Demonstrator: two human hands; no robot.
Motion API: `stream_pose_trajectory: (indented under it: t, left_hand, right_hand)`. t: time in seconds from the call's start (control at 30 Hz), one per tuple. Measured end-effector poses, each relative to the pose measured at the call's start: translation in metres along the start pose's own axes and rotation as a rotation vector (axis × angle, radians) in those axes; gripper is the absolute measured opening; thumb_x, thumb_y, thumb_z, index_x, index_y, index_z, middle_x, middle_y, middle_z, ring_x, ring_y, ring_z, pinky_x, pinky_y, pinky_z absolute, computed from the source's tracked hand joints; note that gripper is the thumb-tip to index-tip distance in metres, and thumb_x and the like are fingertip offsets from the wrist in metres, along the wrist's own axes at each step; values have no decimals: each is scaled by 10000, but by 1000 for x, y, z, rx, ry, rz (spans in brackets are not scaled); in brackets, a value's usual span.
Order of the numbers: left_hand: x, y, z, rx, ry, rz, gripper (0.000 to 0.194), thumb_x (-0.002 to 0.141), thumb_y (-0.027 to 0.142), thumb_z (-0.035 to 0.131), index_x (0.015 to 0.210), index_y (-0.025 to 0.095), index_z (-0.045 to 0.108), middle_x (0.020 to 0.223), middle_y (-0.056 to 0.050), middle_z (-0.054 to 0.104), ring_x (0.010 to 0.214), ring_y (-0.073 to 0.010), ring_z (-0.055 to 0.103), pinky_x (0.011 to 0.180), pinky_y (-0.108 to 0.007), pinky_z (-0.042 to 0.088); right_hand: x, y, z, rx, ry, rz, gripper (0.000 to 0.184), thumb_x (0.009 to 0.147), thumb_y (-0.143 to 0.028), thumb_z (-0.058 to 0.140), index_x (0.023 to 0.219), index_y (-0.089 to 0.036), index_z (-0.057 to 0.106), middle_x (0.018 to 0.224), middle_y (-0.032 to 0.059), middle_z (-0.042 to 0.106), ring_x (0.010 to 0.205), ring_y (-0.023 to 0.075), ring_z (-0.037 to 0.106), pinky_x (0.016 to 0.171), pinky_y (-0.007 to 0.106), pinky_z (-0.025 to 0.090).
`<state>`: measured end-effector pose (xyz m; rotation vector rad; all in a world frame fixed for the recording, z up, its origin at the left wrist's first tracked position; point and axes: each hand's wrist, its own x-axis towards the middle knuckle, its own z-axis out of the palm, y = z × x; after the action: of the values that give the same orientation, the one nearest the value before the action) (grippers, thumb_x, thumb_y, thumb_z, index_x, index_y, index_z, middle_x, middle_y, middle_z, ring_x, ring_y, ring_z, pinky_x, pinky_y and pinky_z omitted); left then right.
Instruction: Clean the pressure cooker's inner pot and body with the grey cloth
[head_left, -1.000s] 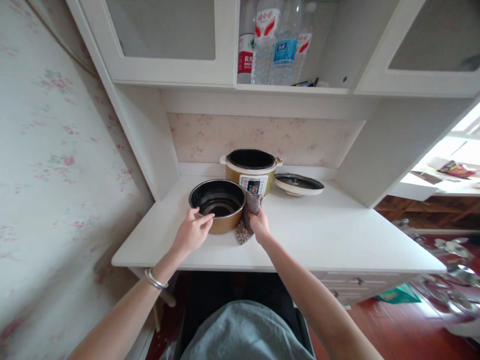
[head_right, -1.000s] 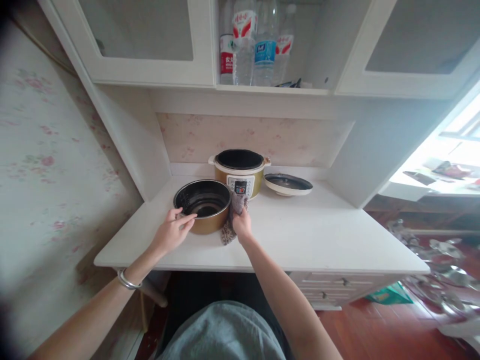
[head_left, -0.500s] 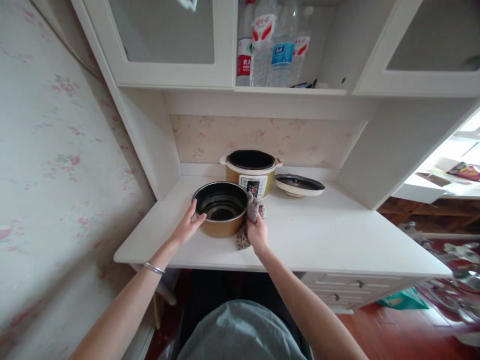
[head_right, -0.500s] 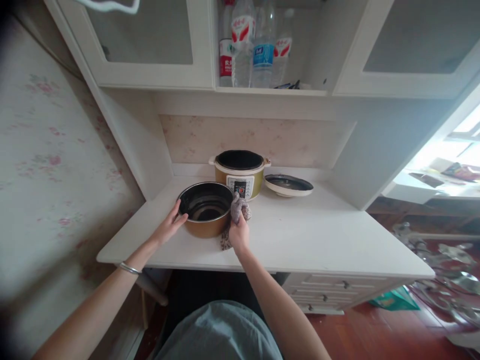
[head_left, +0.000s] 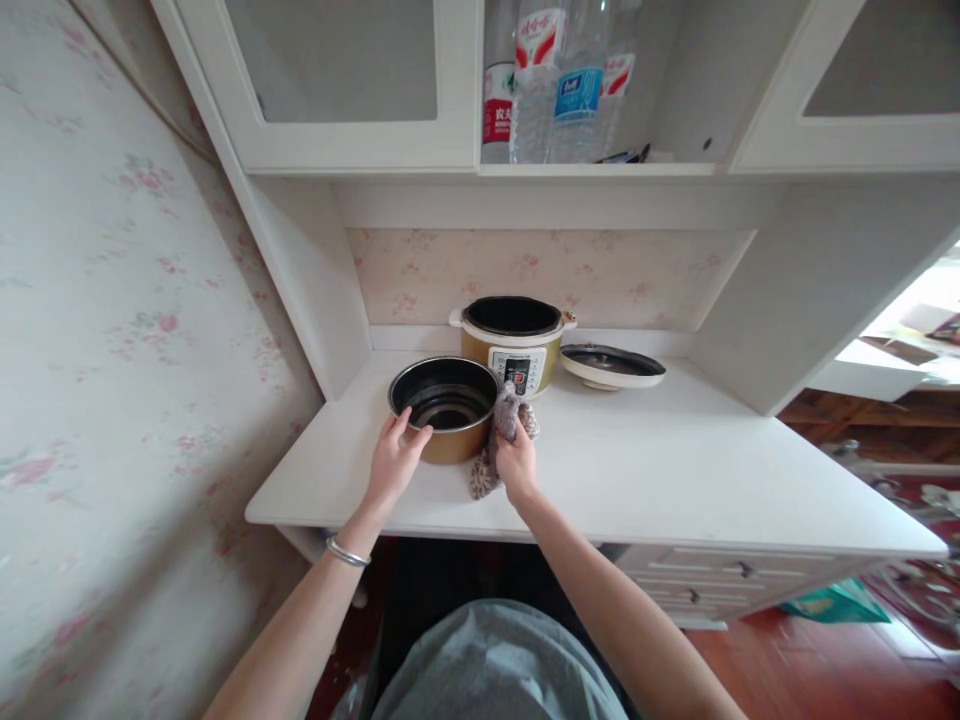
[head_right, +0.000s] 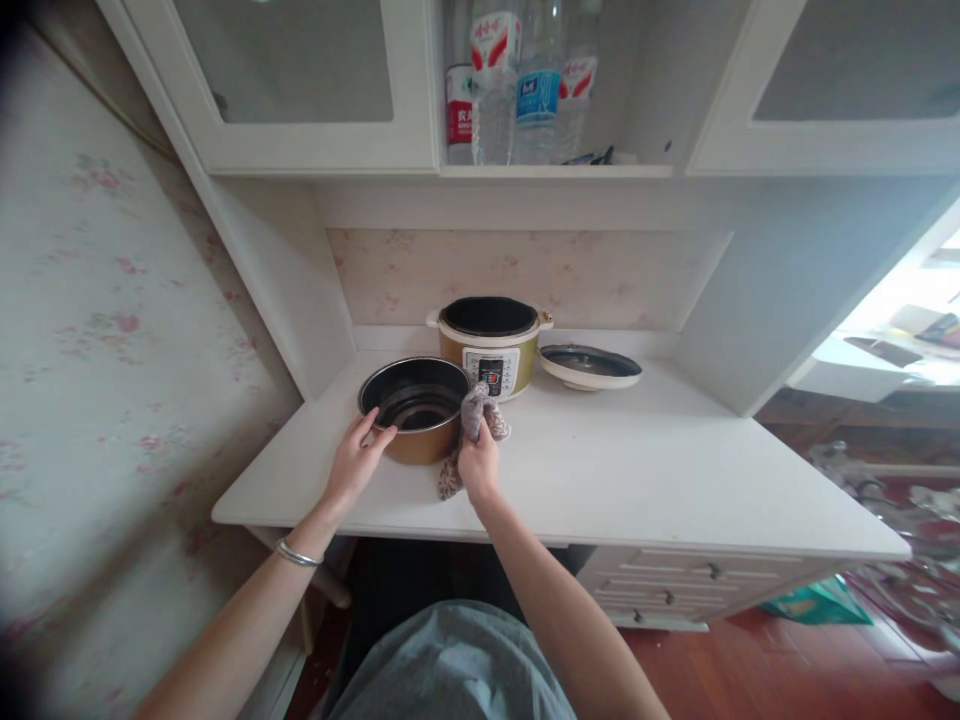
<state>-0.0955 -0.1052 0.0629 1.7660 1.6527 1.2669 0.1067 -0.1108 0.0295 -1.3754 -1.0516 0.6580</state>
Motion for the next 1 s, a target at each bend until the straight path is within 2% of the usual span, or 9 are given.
stream_pose_trajectory:
  t: [0.23, 0.3, 0.37, 0.43, 0.5, 0.63, 0.73, 0.87, 1.0]
  left_hand:
    - [47, -21, -28, -89, -125, -75, 558, 804, 430, 556, 1331, 260, 491, 1217, -60, 611, 1127, -236, 565, 954, -404, 441]
    - [58, -17, -35, 53, -37, -30, 481, 789, 362, 561, 1254, 241, 566, 1248, -76, 583, 1175, -265, 524, 993, -445, 407]
    - [62, -3, -34, 231, 93, 108, 383, 786, 287, 547, 1151, 208, 633, 1301, -102, 530, 1234, -279, 463, 1060, -454, 335]
    - [57, 18, -22, 342, 106, 284, 351, 823, 258, 495, 1139, 191, 633, 1302, -110, 526, 1241, -258, 454, 1086, -421, 307]
    - [46, 39, 0, 391, -9, 410, 371, 876, 282, 428, 1195, 192, 595, 1270, -94, 566, 1231, -235, 465, 1084, -410, 304]
    - [25, 61, 44, 521, -108, 390, 395, 888, 322, 428, 1229, 179, 569, 1213, -120, 621, 1190, -280, 496, 1063, -519, 237]
    - [20, 61, 55, 551, -85, 386, 349, 906, 338, 404, 1149, 216, 623, 1053, -92, 696, 1042, -257, 585, 1013, -500, 263]
    - [30, 43, 32, 530, -112, 421, 374, 920, 411, 372, 835, 245, 696, 830, -44, 724, 870, -198, 635, 942, -402, 324]
    - [53, 13, -6, 544, -176, 439, 531, 916, 491, 344, 545, 227, 617, 549, -13, 640, 644, -153, 612, 913, -337, 358]
  right_hand:
    - [43, 4, 0, -82, -74, -18, 445, 748, -249, 490, 1169, -276, 634, 1062, 4, 675, 1018, 223, 596, 917, 361, 443]
    - [46, 4, 4, -71, -78, -7, 434, 733, -248, 499, 1139, -274, 651, 1046, 10, 681, 998, 226, 603, 906, 364, 451]
    - [47, 2, 9, -58, -84, 1, 439, 721, -239, 504, 1132, -273, 654, 1043, 15, 682, 997, 233, 603, 910, 377, 450]
    - [46, 0, 15, -49, -86, 4, 457, 715, -223, 496, 1144, -265, 646, 1043, 22, 681, 1000, 237, 601, 916, 389, 446]
    - [44, -3, 19, -47, -85, -2, 469, 719, -211, 477, 1158, -257, 636, 1043, 26, 679, 995, 235, 601, 914, 389, 448]
    - [38, -9, 22, -43, -83, -34, 444, 735, -207, 447, 1134, -250, 638, 1024, 22, 679, 962, 220, 608, 897, 361, 458]
    - [38, -9, 20, -54, -88, -32, 433, 726, -204, 449, 1111, -249, 645, 994, 21, 682, 933, 217, 614, 877, 349, 467]
    - [43, -3, 18, -52, -81, -23, 486, 704, -187, 452, 1152, -247, 632, 1024, 23, 678, 975, 220, 604, 904, 353, 456]
    - [52, 5, 17, -48, -77, -2, 539, 707, -188, 445, 1216, -275, 598, 1100, 11, 663, 1048, 228, 581, 953, 391, 424]
